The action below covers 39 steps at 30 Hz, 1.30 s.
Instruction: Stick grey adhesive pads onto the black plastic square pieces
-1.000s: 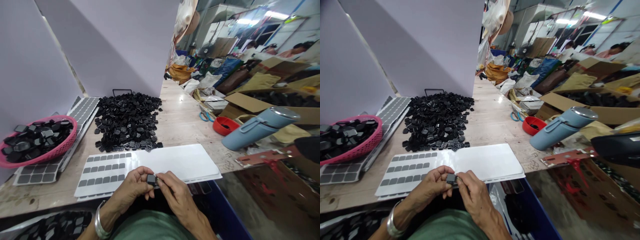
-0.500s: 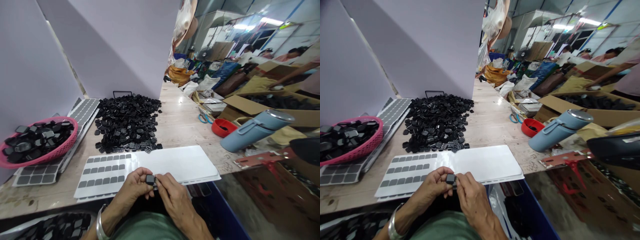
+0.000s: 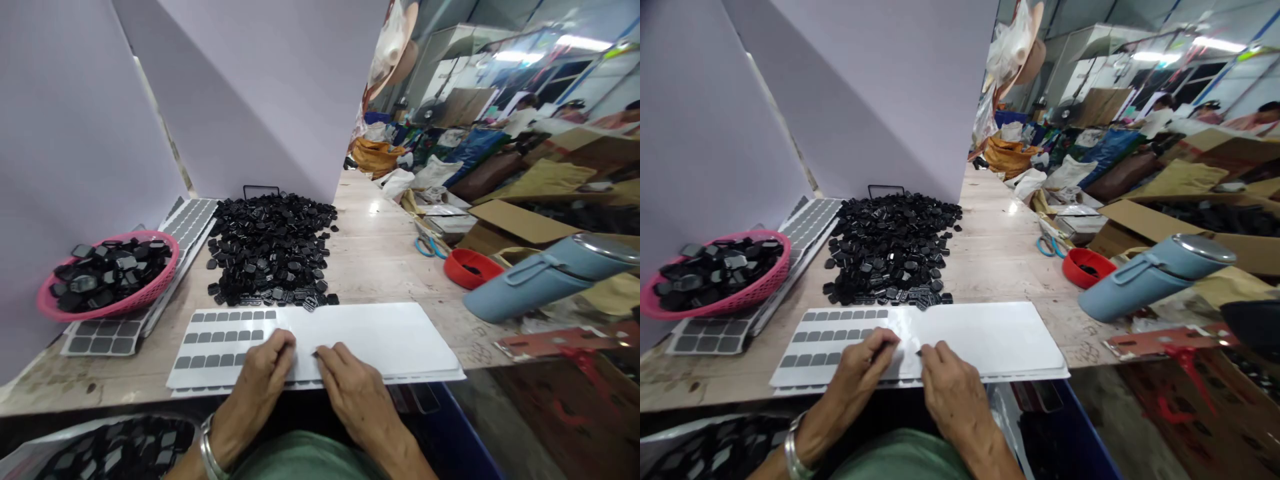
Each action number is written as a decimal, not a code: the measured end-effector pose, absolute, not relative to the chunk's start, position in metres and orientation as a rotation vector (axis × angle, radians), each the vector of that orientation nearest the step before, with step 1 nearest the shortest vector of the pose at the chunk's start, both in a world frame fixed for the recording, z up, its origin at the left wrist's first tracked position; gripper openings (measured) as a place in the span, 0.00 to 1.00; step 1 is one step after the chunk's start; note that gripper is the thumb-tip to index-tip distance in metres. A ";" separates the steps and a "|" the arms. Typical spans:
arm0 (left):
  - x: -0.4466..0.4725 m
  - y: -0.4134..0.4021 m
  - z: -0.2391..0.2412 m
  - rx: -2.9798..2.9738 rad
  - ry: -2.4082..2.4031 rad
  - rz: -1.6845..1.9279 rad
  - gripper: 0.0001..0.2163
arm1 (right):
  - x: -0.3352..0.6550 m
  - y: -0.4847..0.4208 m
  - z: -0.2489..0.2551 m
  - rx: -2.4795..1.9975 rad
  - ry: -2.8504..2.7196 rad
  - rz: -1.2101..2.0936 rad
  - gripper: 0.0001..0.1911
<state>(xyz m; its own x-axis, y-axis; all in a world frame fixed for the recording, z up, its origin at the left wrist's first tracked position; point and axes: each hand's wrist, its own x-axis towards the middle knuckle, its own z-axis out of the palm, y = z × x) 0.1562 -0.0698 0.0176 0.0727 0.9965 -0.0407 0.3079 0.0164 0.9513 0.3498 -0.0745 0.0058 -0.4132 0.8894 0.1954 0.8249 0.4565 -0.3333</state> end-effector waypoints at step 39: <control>0.084 -0.040 0.011 1.653 1.626 0.986 0.10 | 0.328 0.014 0.025 -1.255 -1.927 1.148 0.15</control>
<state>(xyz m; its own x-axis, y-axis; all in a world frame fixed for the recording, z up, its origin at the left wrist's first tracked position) 0.0841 -0.0403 0.0113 -0.0324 0.9955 0.0890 0.5395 -0.0575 0.8400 0.3278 0.0141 0.0249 -0.4023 0.9155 0.0036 0.4325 0.1935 -0.8806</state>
